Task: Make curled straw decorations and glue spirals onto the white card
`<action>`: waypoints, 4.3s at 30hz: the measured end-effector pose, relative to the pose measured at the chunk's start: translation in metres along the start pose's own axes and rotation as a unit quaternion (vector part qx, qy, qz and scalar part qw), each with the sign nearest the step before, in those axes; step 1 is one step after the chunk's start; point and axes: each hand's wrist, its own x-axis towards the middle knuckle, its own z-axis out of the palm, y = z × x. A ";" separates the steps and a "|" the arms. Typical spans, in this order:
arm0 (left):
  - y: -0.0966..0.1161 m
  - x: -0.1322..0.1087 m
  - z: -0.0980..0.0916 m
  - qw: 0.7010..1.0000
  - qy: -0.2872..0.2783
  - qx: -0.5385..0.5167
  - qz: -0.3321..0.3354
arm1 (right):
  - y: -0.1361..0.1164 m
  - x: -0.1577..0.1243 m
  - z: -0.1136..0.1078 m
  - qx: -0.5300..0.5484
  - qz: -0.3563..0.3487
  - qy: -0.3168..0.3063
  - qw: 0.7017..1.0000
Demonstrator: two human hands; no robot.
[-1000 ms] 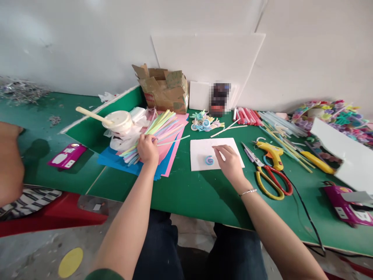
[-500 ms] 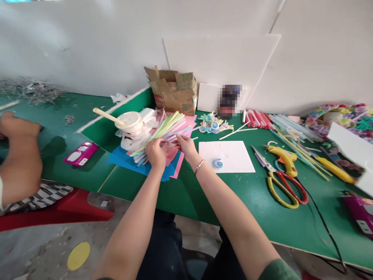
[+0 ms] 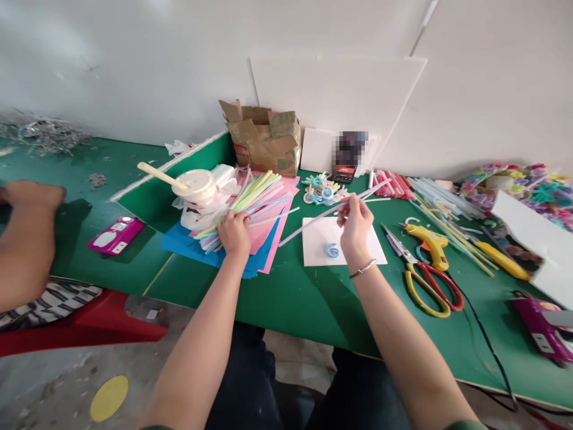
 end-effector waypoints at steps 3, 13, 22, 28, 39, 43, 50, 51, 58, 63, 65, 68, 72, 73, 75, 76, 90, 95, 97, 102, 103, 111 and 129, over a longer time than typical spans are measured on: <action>0.002 0.000 0.000 1.000 0.010 -0.005 -0.008 | -0.008 0.000 -0.032 -0.010 -0.017 0.003 1.000; 0.000 0.005 0.002 0.996 0.051 -0.038 -0.068 | -0.007 0.018 -0.116 -0.039 -0.019 0.048 0.998; 0.001 0.011 -0.005 0.997 0.035 -0.010 -0.072 | -0.007 0.022 -0.115 0.014 0.011 0.044 0.999; -0.001 0.016 -0.009 0.991 0.038 -0.054 -0.117 | -0.005 0.023 -0.115 0.018 0.024 0.027 0.999; 0.004 0.010 -0.003 0.988 0.078 -0.084 -0.099 | -0.001 0.023 -0.115 0.014 0.059 -0.006 0.998; 0.013 0.007 -0.003 0.989 0.091 -0.086 -0.073 | 0.000 0.023 -0.115 0.004 0.066 -0.024 0.998; 0.073 -0.025 -0.013 0.964 -0.036 -0.231 0.124 | 0.000 0.025 -0.113 0.016 0.081 -0.033 0.996; 0.082 -0.033 -0.014 0.956 -0.067 -0.237 0.159 | 0.000 0.025 -0.113 0.019 0.082 -0.035 0.996; 0.107 -0.062 -0.014 0.929 -0.217 -0.218 0.207 | -0.002 0.023 -0.111 0.031 0.076 -0.039 0.996; 0.100 -0.055 -0.011 0.918 -0.216 -0.286 0.171 | -0.004 0.023 -0.110 0.024 0.070 -0.035 0.997; 0.100 -0.055 -0.010 0.915 -0.201 -0.304 0.172 | -0.006 0.021 -0.109 0.011 0.069 -0.053 0.996; 0.102 -0.057 -0.009 0.912 -0.188 -0.315 0.181 | -0.008 0.014 -0.105 -0.026 0.093 -0.130 0.987; 0.103 -0.059 -0.006 0.910 -0.183 -0.318 0.194 | -0.008 0.005 -0.098 -0.061 0.121 -0.218 0.967; 0.103 -0.058 -0.005 0.912 -0.179 -0.315 0.194 | -0.008 0.005 -0.098 -0.060 0.125 -0.219 0.966; 0.102 -0.058 -0.003 0.917 -0.167 -0.308 0.189 | -0.008 0.005 -0.098 -0.048 0.131 -0.203 0.969; 0.102 -0.057 -0.002 0.919 -0.164 -0.307 0.186 | -0.008 0.006 -0.099 -0.040 0.133 -0.192 0.972; 0.102 -0.056 0.001 0.894 -0.157 -0.415 0.062 | -0.008 0.004 -0.094 -0.027 0.142 -0.190 0.971; 0.100 -0.053 0.002 0.891 -0.141 -0.428 0.051 | -0.005 0.009 -0.098 0.005 0.138 -0.080 0.987; 0.100 -0.053 0.002 0.890 -0.142 -0.430 0.055 | -0.003 0.012 -0.101 0.024 0.139 -0.037 0.989; 0.100 -0.054 0.005 0.882 -0.155 -0.444 0.040 | -0.001 0.015 -0.105 0.033 0.126 0.001 0.992; 0.099 -0.054 0.005 0.881 -0.156 -0.444 0.036 | 0.000 0.016 -0.105 0.035 0.121 0.006 0.992; 0.093 -0.052 0.007 0.890 -0.155 -0.427 0.034 | -0.003 0.017 -0.107 0.040 0.102 -0.009 0.994; 0.069 -0.039 0.031 0.983 -0.077 -0.135 0.097 | 0.006 0.033 -0.131 -0.033 0.115 0.129 0.984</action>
